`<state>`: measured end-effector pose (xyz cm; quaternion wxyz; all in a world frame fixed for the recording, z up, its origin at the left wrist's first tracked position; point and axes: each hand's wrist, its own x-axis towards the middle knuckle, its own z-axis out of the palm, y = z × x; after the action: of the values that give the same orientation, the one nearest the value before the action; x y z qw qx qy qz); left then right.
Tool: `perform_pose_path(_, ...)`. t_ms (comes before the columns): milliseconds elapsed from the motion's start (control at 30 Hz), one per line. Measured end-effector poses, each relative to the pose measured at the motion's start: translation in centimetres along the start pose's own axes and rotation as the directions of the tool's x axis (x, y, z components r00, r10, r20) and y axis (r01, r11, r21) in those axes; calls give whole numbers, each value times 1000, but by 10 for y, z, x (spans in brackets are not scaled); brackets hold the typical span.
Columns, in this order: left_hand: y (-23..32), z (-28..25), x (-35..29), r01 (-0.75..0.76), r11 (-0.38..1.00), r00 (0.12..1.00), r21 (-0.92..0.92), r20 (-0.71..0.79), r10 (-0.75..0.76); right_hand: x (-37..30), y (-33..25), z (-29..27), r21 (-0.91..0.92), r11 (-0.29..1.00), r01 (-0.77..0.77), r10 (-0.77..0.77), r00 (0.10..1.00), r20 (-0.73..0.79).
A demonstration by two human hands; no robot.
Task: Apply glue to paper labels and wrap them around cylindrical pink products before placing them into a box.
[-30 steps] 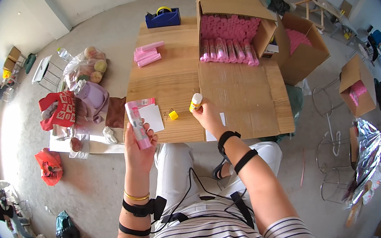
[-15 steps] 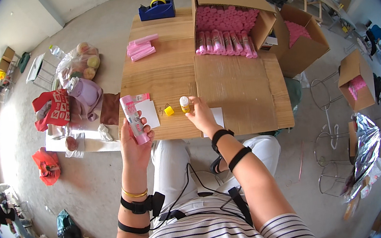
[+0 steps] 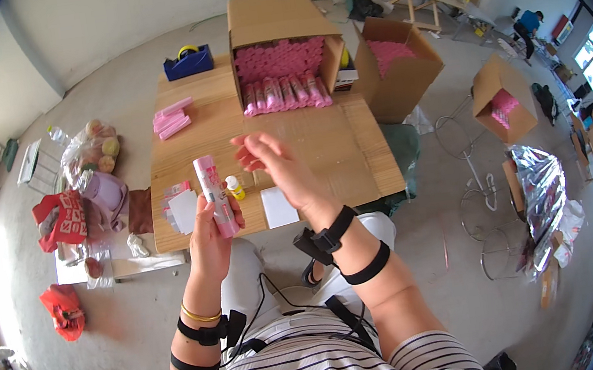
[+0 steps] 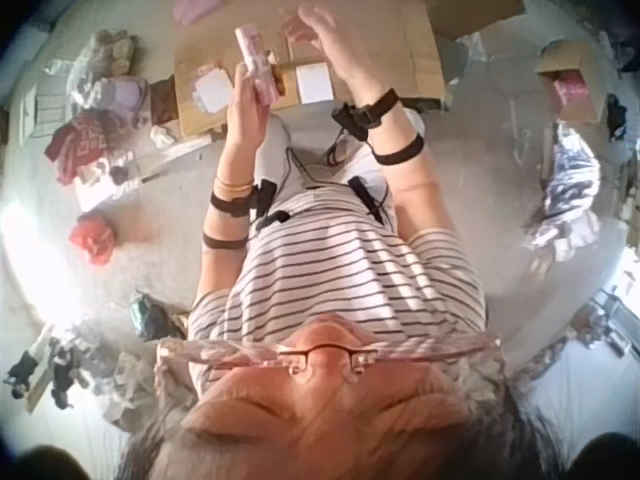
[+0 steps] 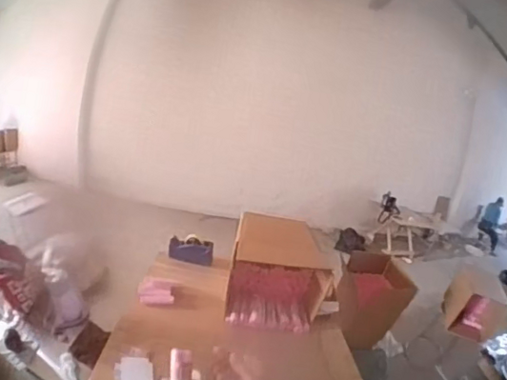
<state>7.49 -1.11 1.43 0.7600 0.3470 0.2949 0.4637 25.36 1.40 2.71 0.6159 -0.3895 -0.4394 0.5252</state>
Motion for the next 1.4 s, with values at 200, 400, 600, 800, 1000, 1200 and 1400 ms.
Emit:
perform_pose_path(200,12,51,5,-210,940,958,267,246,144,-21,-36,23,58,997,-42,31,984,178)
perform_pose_path(400,16,82,15,-289,918,918,271,350,186,-34,-64,9,140,989,-45,31,995,97)
perform_pose_path(600,35,75,20,-241,954,969,177,87,229,-33,-73,-12,351,932,95,-52,990,-129)
perform_pose_path(800,66,66,32,-232,964,973,-127,-18,232,-42,-82,-8,264,958,111,-66,983,-174)
perform_pose_path(1000,91,63,39,-215,917,976,-336,-58,208,-41,-75,-17,306,945,118,-63,981,-185)
perform_pose_path(1200,126,54,31,-21,644,986,-765,89,138,-39,-70,-21,309,945,110,-62,985,-160)
perform_pose_path(1400,137,48,31,10,516,974,-856,125,189,-38,-69,-29,322,940,110,-55,983,-173)
